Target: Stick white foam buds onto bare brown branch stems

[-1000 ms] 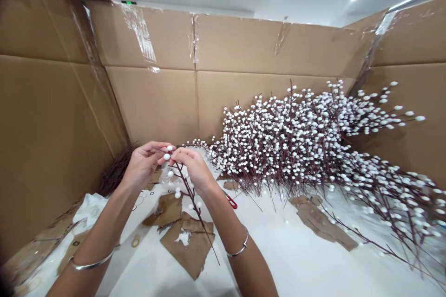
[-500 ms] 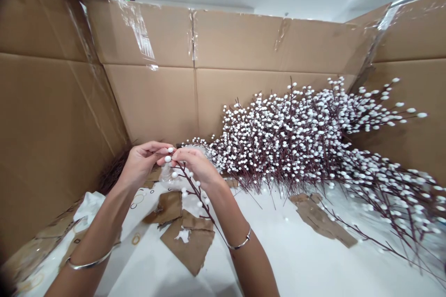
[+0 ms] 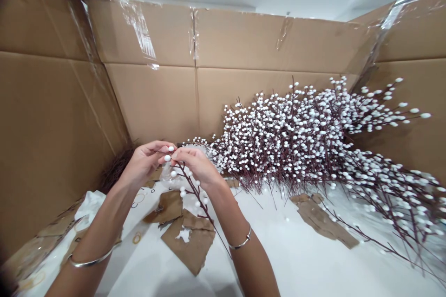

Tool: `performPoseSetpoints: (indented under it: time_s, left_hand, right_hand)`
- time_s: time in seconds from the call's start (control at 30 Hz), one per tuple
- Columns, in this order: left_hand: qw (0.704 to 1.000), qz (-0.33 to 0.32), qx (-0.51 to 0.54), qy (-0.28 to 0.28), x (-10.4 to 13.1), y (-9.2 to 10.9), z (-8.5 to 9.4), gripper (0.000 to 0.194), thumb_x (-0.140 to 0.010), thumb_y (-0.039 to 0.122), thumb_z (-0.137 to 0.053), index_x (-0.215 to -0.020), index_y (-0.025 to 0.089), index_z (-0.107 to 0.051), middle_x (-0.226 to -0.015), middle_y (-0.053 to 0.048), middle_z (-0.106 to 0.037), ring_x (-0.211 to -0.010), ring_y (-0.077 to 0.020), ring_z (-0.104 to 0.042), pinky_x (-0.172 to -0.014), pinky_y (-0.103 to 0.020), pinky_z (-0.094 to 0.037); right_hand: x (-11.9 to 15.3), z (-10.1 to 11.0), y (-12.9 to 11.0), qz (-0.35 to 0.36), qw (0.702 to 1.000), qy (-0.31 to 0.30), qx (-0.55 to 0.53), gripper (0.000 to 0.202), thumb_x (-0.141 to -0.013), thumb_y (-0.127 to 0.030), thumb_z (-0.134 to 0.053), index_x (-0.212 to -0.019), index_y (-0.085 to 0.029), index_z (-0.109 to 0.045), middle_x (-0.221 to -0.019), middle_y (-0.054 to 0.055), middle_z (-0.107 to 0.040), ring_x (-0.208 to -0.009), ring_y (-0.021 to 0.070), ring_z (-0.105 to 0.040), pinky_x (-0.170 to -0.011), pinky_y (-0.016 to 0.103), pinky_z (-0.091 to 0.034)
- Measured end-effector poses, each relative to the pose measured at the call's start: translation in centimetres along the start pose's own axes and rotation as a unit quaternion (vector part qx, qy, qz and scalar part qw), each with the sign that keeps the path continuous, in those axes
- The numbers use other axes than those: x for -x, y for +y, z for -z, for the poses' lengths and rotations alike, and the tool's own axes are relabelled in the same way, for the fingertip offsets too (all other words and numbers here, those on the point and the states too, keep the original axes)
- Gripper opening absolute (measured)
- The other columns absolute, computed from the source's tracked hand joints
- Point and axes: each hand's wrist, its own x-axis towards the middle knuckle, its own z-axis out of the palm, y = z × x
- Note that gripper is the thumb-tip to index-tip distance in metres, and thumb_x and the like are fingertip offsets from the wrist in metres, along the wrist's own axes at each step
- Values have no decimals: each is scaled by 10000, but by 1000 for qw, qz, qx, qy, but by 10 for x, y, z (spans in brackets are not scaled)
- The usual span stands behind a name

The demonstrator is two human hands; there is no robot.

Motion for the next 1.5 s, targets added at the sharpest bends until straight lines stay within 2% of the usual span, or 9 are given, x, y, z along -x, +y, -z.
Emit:
performPoseSetpoints:
  time_s: [0.17, 0.47, 0.87, 1.03, 1.17, 1.23, 1.3, 1.4, 1.5]
  left_hand:
    - [999, 25, 29, -5, 0, 2, -3, 226, -592, 298, -871, -766, 188, -778, -817, -29, -741, -663, -116, -621, -651, -228, -486]
    - [999, -1, -39, -10, 2, 3, 6, 203, -653, 317, -844, -803, 193, -784, -798, -42, -741, -655, -127, -618, -629, -233, -479]
    - [998, 3, -54, -19, 1, 8, 7, 251, -618, 363, -858, -781, 185, -787, -788, -56, -734, -667, -148, -623, -650, -261, -493]
    - [998, 1, -53, -35, 3, 8, 9, 218, -629, 343, -860, -770, 193, -789, -816, -47, -734, -686, -139, -626, -680, -256, -494]
    - [996, -3, -86, -37, 5, 10, 9, 236, -701, 383, -819, -848, 200, -795, -956, -68, -750, -792, -167, -654, -727, -261, -498]
    - [994, -3, -108, -23, 4, 11, 12, 302, -734, 426, -790, -947, 211, -790, -1025, -81, -753, -863, -188, -660, -740, -259, -495]
    - [992, -1, -127, -4, 4, 13, 16, 362, -766, 466, -755, -1031, 220, -775, -1072, -91, -749, -903, -194, -656, -734, -250, -486]
    - [990, -4, -140, 5, 3, 15, 24, 404, -808, 506, -699, -1081, 215, -758, -1107, -103, -735, -917, -193, -648, -721, -241, -475]
    - [989, -10, -150, -3, 3, 19, 31, 403, -827, 510, -675, -1095, 218, -748, -1130, -102, -723, -947, -193, -640, -734, -236, -473]
  right_hand:
    - [1, -2, -2, 10, 1000, 4, 8, 152, -688, -280, -668, -565, -194, -648, -607, -19, -593, -562, 102, -462, -540, 235, -351]
    - [3, -4, -4, 5, 1000, -5, 19, 174, -704, -276, -655, -553, -190, -636, -644, -10, -610, -561, 99, -433, -538, 240, -331]
    - [-2, -1, 2, 14, 1000, -1, 26, 172, -675, -307, -673, -539, -205, -644, -618, -13, -602, -593, 111, -462, -554, 232, -359]
    - [-3, 1, 4, 34, 998, -29, 34, 168, -720, -289, -649, -577, -200, -654, -650, -9, -622, -670, 124, -530, -657, 245, -408]
    - [0, 6, 2, 73, 992, -61, 82, 182, -793, -292, -607, -644, -198, -654, -743, 10, -681, -795, 152, -595, -809, 291, -441]
    - [1, 15, -3, 99, 989, -15, 108, 179, -820, -309, -603, -689, -197, -653, -826, 25, -710, -860, 163, -616, -850, 309, -440]
    - [-1, 30, -11, 140, 978, 80, 135, 166, -842, -326, -597, -748, -204, -660, -905, 37, -723, -916, 169, -627, -877, 325, -441]
    - [-9, 65, -33, 219, 920, 243, 215, 151, -853, -299, -576, -771, -220, -676, -929, 40, -712, -915, 164, -620, -900, 340, -437]
    - [-13, 105, -62, 254, 875, 311, 270, 168, -851, -281, -544, -744, -208, -651, -900, 47, -694, -859, 155, -608, -840, 331, -447]
